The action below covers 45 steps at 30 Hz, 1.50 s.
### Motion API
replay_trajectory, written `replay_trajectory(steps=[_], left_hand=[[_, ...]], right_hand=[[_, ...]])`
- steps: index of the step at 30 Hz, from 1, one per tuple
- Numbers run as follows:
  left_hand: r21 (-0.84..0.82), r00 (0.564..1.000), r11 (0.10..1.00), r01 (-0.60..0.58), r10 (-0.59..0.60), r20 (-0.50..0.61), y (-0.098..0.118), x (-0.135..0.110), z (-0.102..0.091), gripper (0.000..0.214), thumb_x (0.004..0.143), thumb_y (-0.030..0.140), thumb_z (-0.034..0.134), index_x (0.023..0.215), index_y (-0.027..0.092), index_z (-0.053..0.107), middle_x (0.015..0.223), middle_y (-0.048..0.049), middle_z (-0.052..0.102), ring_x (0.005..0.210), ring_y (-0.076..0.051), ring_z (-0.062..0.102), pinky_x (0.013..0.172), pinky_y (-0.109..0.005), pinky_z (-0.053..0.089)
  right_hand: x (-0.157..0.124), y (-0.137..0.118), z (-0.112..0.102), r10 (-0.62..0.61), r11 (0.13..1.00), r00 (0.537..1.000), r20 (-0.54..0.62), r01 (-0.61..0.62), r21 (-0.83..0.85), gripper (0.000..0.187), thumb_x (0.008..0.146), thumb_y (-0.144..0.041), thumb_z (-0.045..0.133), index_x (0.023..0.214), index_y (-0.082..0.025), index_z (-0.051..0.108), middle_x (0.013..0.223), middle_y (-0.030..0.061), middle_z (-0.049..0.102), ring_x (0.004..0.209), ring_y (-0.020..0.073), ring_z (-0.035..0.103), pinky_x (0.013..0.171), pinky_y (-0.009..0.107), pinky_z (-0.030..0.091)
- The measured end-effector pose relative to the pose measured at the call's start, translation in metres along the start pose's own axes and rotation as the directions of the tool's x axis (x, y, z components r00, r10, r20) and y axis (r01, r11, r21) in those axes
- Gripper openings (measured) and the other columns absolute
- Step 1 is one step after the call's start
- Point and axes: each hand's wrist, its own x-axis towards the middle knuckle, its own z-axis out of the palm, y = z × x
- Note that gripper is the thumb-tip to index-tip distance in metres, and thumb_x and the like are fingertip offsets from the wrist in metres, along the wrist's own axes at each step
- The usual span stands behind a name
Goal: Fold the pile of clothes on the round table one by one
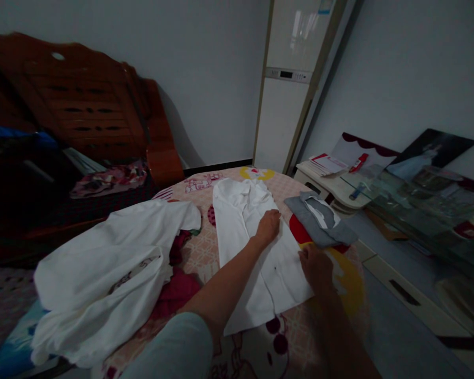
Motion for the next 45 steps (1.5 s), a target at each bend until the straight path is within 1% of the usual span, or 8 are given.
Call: replay_trajectory(steps=[5, 8, 16, 24, 30, 37, 41, 45], left_hand=[[0.246, 0.977, 0.958, -0.147, 0.102, 0.186, 0.006, -0.012, 0.013, 0.053, 0.094, 0.033, 0.05, 0.143, 0.016, 0.042, 0.152, -0.0162, 0.04, 0.139, -0.034, 0.038, 0.113, -0.055, 0.029], [0.287, 0.982, 0.947, -0.143, 0.099, 0.164, 0.004, -0.022, 0.015, 0.063, 0.094, 0.038, 0.05, 0.15, 0.017, 0.031, 0.158, -0.0185, 0.027, 0.143, -0.034, 0.032, 0.113, -0.055, 0.028], [0.253, 0.977, 0.955, -0.155, 0.11, 0.183, 0.006, -0.028, 0.008, 0.045, 0.092, 0.037, 0.054, 0.135, 0.024, 0.052, 0.142, -0.01, 0.053, 0.133, -0.028, 0.045, 0.113, -0.055, 0.03], [0.27, 0.966, 0.958, -0.098, 0.026, 0.256, 0.012, -0.016, 0.013, 0.059, 0.094, 0.04, 0.049, 0.15, 0.028, 0.035, 0.158, -0.0131, 0.031, 0.144, -0.04, 0.028, 0.11, -0.069, 0.021], [0.325, 0.981, 0.936, -0.137, 0.081, 0.179, 0.014, -0.076, 0.004, 0.063, 0.096, 0.04, 0.045, 0.151, 0.014, 0.028, 0.158, -0.0217, 0.027, 0.145, -0.034, 0.029, 0.112, -0.054, 0.031], [0.19, 0.921, 0.946, -0.261, 0.185, 0.343, 0.04, -0.16, -0.017, 0.061, 0.093, 0.035, 0.051, 0.149, 0.018, 0.033, 0.158, -0.0154, 0.03, 0.146, -0.033, 0.026, 0.115, -0.056, 0.027], [0.028, 0.938, 0.972, -0.234, 0.218, 0.268, 0.046, -0.204, -0.028, 0.072, 0.087, 0.035, 0.062, 0.15, 0.021, 0.029, 0.161, -0.018, 0.02, 0.148, -0.032, 0.02, 0.114, -0.053, 0.032], [-0.096, 0.976, 0.977, -0.19, 0.198, 0.092, 0.042, -0.239, -0.04, 0.069, 0.078, 0.031, 0.073, 0.139, 0.018, 0.043, 0.146, -0.0193, 0.043, 0.137, -0.03, 0.04, 0.109, -0.049, 0.042]], right_hand=[[0.004, -0.015, 0.02, -0.293, 0.943, 0.954, -0.069, 0.3, 0.145, 0.028, 0.089, -0.02, 0.048, 0.109, -0.016, 0.067, 0.118, 0.0147, 0.066, 0.112, 0.0258, 0.058, 0.098, 0.038, 0.045], [0.0, -0.016, 0.028, -0.303, 0.94, 0.952, -0.039, 0.305, 0.151, 0.03, 0.088, -0.018, 0.048, 0.109, -0.017, 0.069, 0.122, 0.014, 0.065, 0.114, 0.0263, 0.057, 0.102, 0.041, 0.044], [-0.004, -0.01, 0.032, -0.317, 0.905, 0.936, -0.154, 0.347, 0.248, 0.029, 0.092, -0.023, 0.045, 0.099, -0.016, 0.072, 0.113, 0.0143, 0.069, 0.109, 0.0255, 0.059, 0.1, 0.043, 0.046], [-0.005, -0.013, 0.037, -0.287, 0.917, 0.941, -0.18, 0.324, 0.232, 0.031, 0.092, -0.02, 0.043, 0.102, -0.014, 0.072, 0.116, 0.0157, 0.067, 0.111, 0.0253, 0.058, 0.103, 0.044, 0.043], [-0.005, -0.012, 0.04, -0.29, 0.911, 0.938, -0.189, 0.331, 0.247, 0.034, 0.092, -0.019, 0.041, 0.111, -0.013, 0.069, 0.124, 0.0165, 0.063, 0.12, 0.0262, 0.053, 0.106, 0.046, 0.04], [-0.002, -0.009, 0.036, -0.274, 0.89, 0.937, -0.218, 0.333, 0.313, 0.03, 0.089, -0.022, 0.046, 0.099, -0.017, 0.073, 0.116, 0.0131, 0.068, 0.115, 0.0254, 0.057, 0.103, 0.045, 0.043], [-0.01, -0.008, 0.017, -0.27, 0.884, 0.941, -0.204, 0.327, 0.336, 0.025, 0.085, -0.02, 0.048, 0.087, -0.018, 0.073, 0.099, 0.0109, 0.073, 0.1, 0.0245, 0.062, 0.095, 0.041, 0.047], [-0.031, -0.003, 0.004, -0.356, 0.851, 0.929, -0.099, 0.366, 0.378, 0.026, 0.074, -0.009, 0.048, 0.079, -0.02, 0.071, 0.085, 0.0067, 0.072, 0.085, 0.0207, 0.064, 0.085, 0.036, 0.05]])
